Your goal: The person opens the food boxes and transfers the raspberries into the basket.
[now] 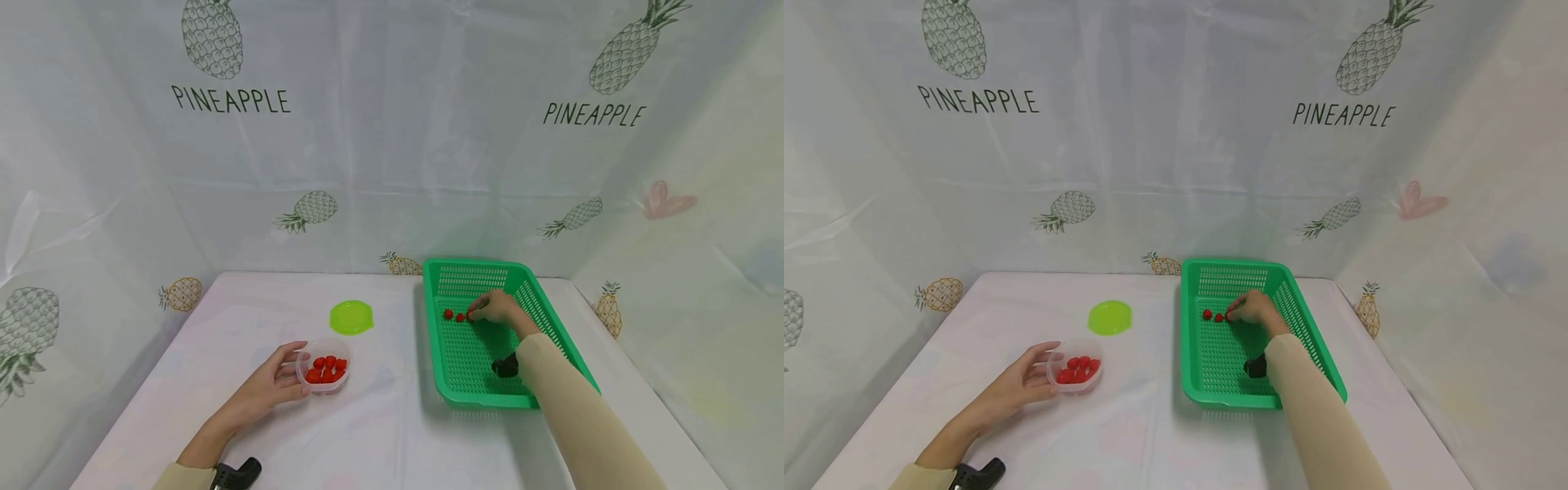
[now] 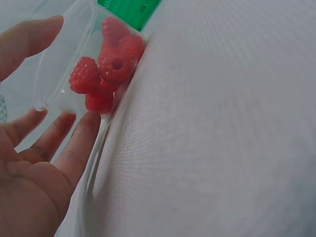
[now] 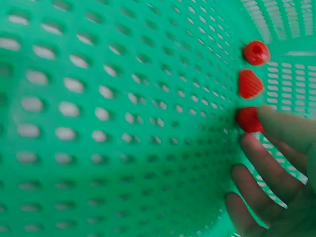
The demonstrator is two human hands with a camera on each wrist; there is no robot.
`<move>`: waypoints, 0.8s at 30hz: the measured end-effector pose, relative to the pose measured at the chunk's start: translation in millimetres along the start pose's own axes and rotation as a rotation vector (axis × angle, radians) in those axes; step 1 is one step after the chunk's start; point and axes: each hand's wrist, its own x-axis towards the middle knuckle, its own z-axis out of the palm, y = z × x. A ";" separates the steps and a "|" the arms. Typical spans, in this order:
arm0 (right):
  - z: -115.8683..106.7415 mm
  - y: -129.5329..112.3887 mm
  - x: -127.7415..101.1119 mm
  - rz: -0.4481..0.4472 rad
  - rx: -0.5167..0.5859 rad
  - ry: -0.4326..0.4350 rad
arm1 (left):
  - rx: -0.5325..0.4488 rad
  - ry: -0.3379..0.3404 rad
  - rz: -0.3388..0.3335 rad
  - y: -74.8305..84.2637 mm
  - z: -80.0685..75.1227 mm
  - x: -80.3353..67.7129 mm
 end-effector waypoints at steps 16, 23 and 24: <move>-29.1 -57.1 -18.1 -0.277 -0.073 0.107 | 0.012 0.012 -0.008 -0.3 0.7 0.7; -22.8 -124.9 -35.6 -0.424 -0.054 0.117 | 0.015 0.011 -0.012 1.5 1.0 0.9; -18.9 -133.3 -38.1 -0.437 -0.057 0.108 | 0.016 0.011 -0.012 1.7 1.1 1.3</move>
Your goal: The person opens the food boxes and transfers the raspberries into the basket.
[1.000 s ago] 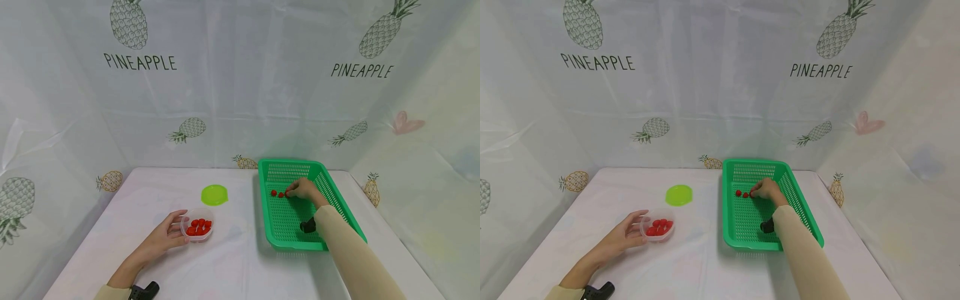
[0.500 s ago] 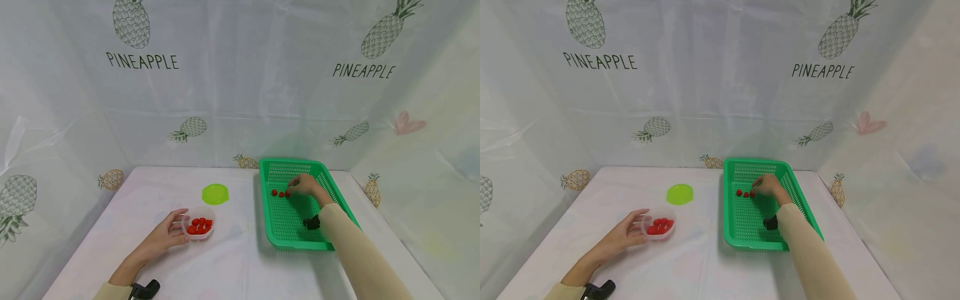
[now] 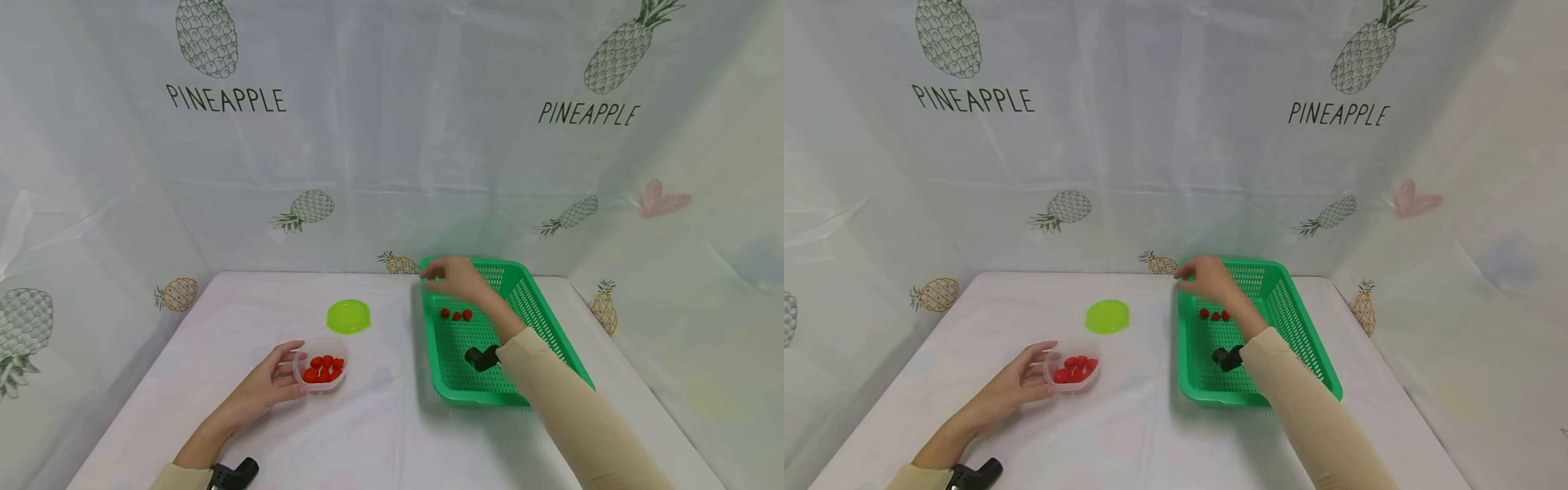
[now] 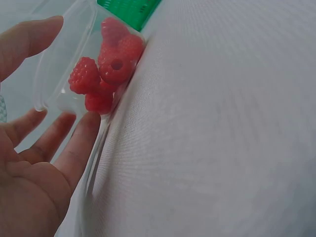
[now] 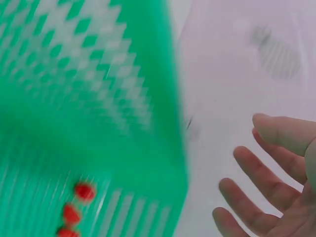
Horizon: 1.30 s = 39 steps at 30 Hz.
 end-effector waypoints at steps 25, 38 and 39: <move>118.0 -106.0 -2.3 -0.092 0.160 -0.218 | 0.013 -0.007 0.008 1.1 -1.5 0.8; 163.7 -110.4 0.6 -0.103 0.241 -0.226 | 0.000 -0.025 0.029 -0.6 -2.9 -2.0; 166.3 -110.1 0.6 -0.100 0.246 -0.226 | -0.001 -0.025 0.029 -0.5 -2.9 -2.1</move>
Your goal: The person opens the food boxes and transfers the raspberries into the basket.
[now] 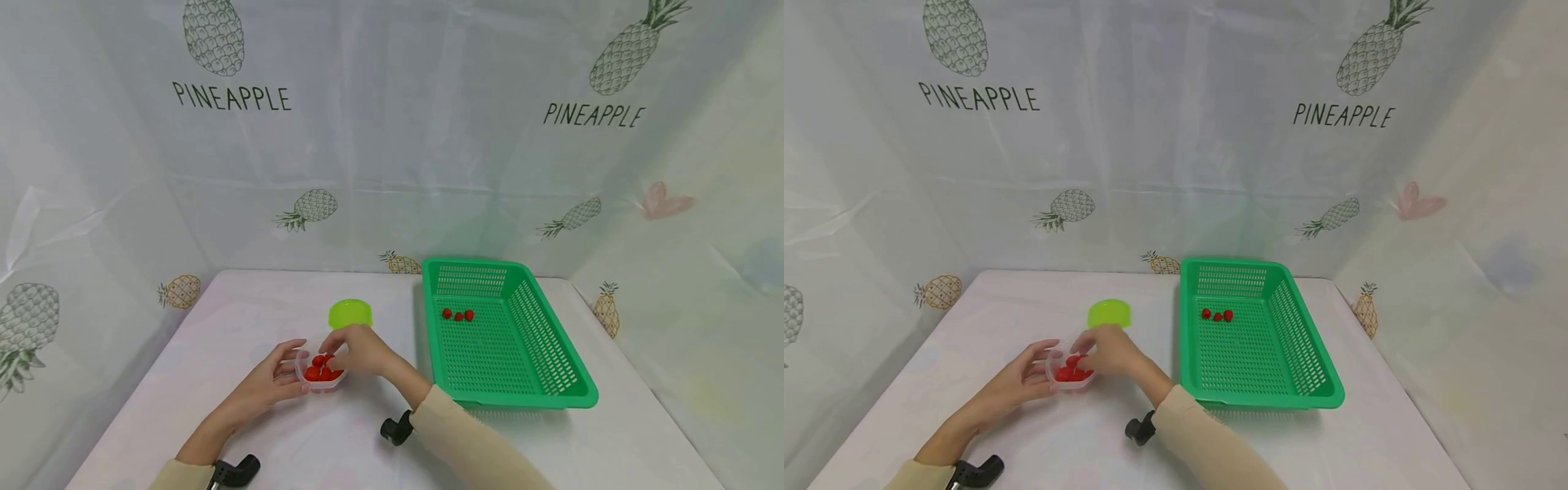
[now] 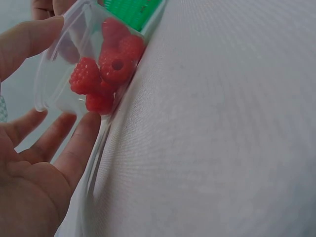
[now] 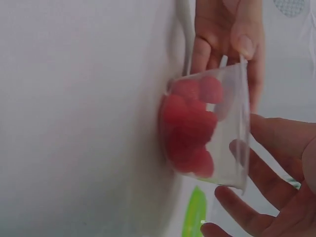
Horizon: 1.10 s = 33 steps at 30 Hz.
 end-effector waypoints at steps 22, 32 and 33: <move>27.9 10.4 7.6 -0.004 0.034 -0.034 | -0.030 -0.026 0.029 -2.6 -0.4 -0.5; 30.3 10.8 8.6 -0.003 0.047 -0.035 | -0.024 -0.027 0.038 -2.3 -0.9 -1.0; 30.7 10.7 8.7 -0.004 0.051 -0.033 | -0.025 -0.028 0.039 -2.4 -1.0 -1.1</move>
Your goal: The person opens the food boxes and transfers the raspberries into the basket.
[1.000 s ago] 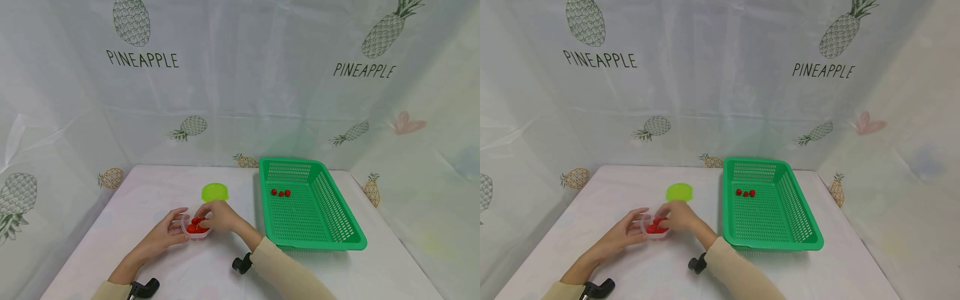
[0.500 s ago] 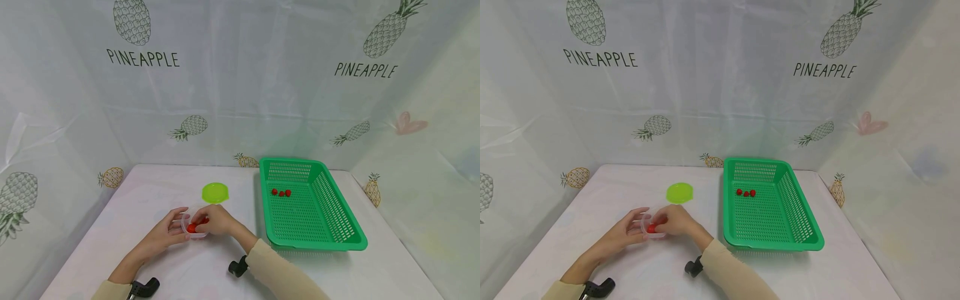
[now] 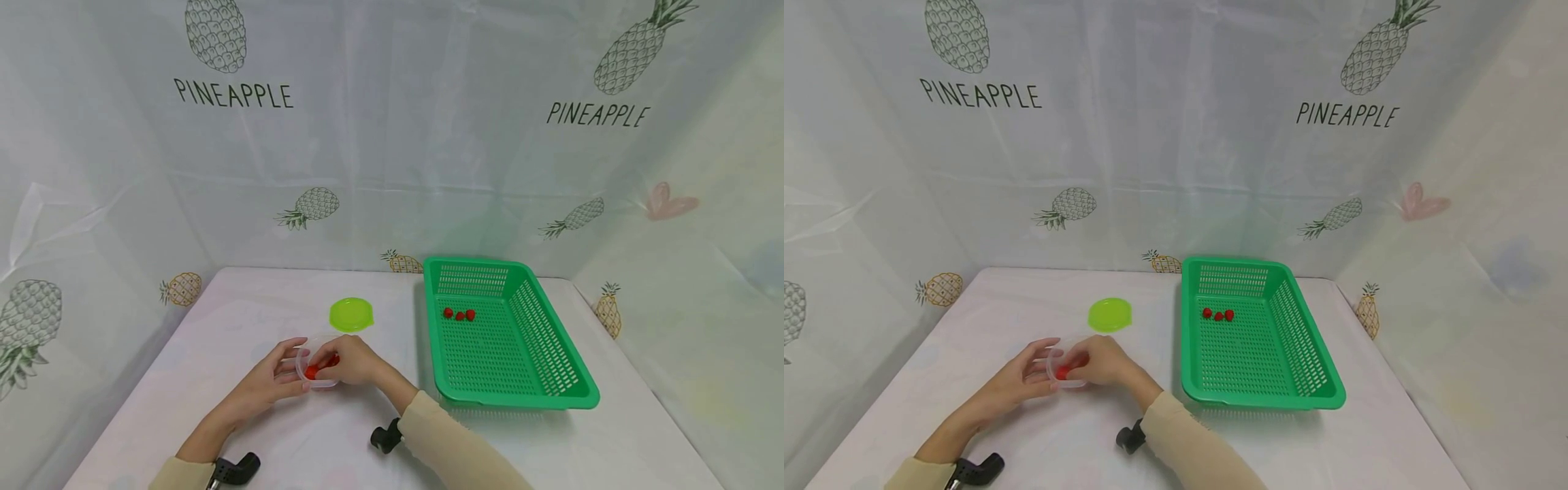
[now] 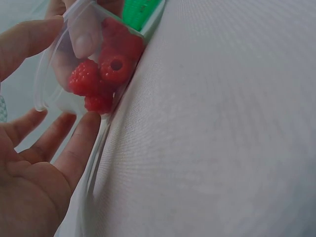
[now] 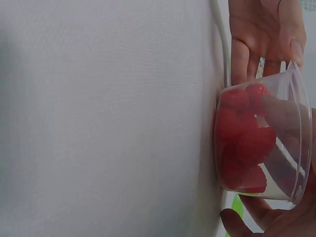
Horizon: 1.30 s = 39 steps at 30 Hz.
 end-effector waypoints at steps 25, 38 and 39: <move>6.3 2.7 -1.3 0.011 0.008 0.065 | 0.000 -0.001 0.000 -0.9 0.6 0.8; -15.4 -17.7 -8.0 0.053 -0.057 0.151 | 0.005 0.019 -0.033 2.8 2.0 1.1; -19.1 -20.9 -8.4 0.050 -0.072 0.160 | 0.010 0.023 -0.037 3.1 1.8 0.9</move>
